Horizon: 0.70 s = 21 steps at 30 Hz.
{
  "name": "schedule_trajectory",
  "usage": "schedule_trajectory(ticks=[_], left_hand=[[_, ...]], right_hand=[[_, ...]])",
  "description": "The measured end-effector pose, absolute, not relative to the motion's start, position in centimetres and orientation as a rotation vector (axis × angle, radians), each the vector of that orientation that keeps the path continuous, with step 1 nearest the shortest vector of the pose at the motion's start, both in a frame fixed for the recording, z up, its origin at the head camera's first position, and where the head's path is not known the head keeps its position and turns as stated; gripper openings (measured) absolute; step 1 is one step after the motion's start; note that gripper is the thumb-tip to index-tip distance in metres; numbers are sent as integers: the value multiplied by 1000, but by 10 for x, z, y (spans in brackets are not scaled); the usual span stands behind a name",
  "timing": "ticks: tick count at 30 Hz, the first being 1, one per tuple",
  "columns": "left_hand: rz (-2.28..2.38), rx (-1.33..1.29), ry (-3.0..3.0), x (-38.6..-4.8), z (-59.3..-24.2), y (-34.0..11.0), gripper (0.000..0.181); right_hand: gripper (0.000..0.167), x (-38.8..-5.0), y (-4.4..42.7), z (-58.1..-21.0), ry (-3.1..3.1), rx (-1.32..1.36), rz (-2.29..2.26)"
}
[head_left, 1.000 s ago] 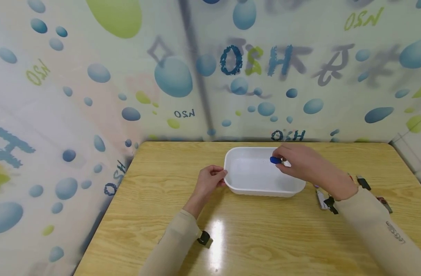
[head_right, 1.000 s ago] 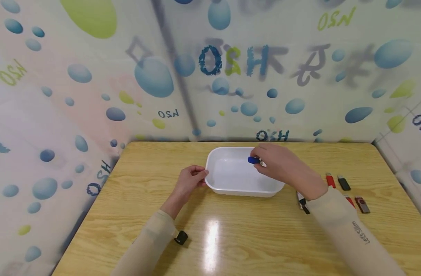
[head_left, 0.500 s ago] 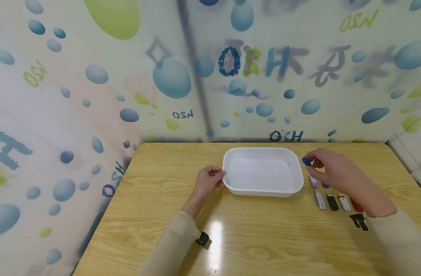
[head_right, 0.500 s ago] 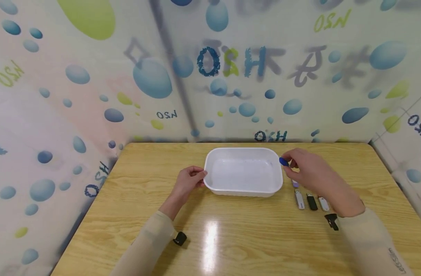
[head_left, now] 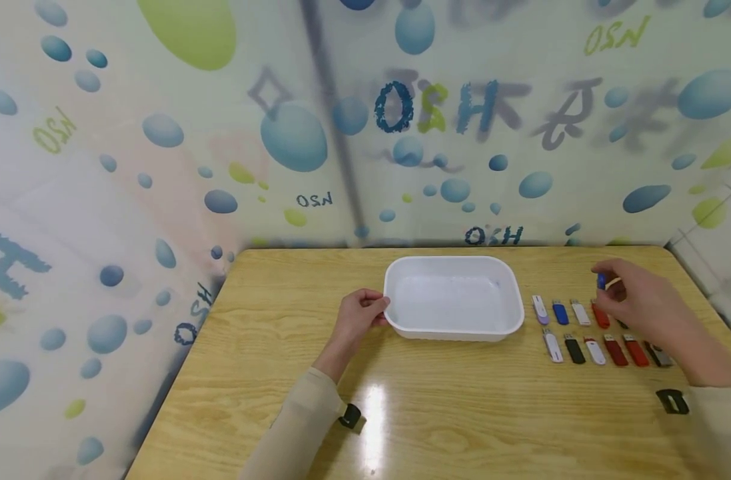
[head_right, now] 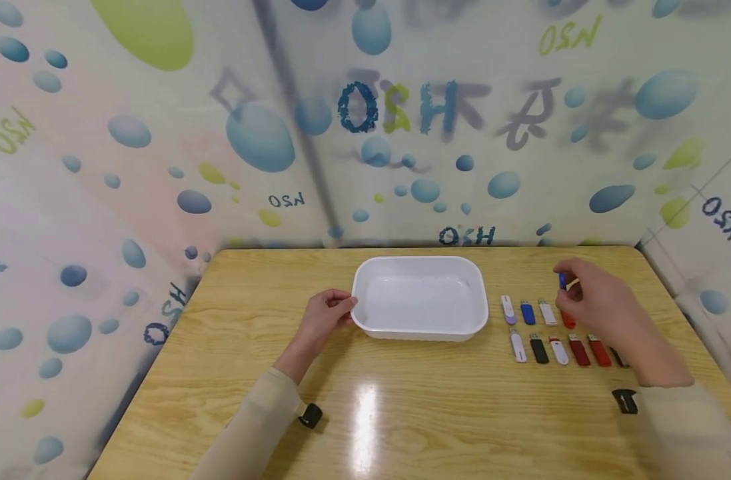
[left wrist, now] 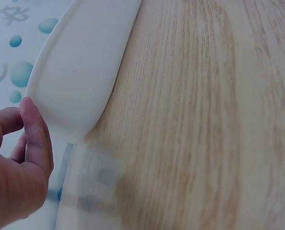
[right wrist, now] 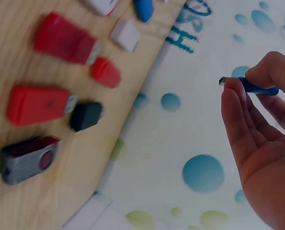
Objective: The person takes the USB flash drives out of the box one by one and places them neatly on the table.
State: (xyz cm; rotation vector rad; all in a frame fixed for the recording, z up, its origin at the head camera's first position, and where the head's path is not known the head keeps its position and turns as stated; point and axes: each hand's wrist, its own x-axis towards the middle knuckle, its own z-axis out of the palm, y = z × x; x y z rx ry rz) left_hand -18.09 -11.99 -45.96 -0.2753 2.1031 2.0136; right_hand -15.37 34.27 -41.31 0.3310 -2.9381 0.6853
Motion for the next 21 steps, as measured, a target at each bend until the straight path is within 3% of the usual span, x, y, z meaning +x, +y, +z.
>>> schedule_trajectory(ticks=[12, 21], left_hand=[[2037, -290, 2105, -182, -463, -120, 25], [2028, -288, 2110, -181, -465, -120, 25]], right_hand=[[28, -154, 395, -444, -2909, 57, 711], [36, -152, 423, -460, -2975, -127, 663]])
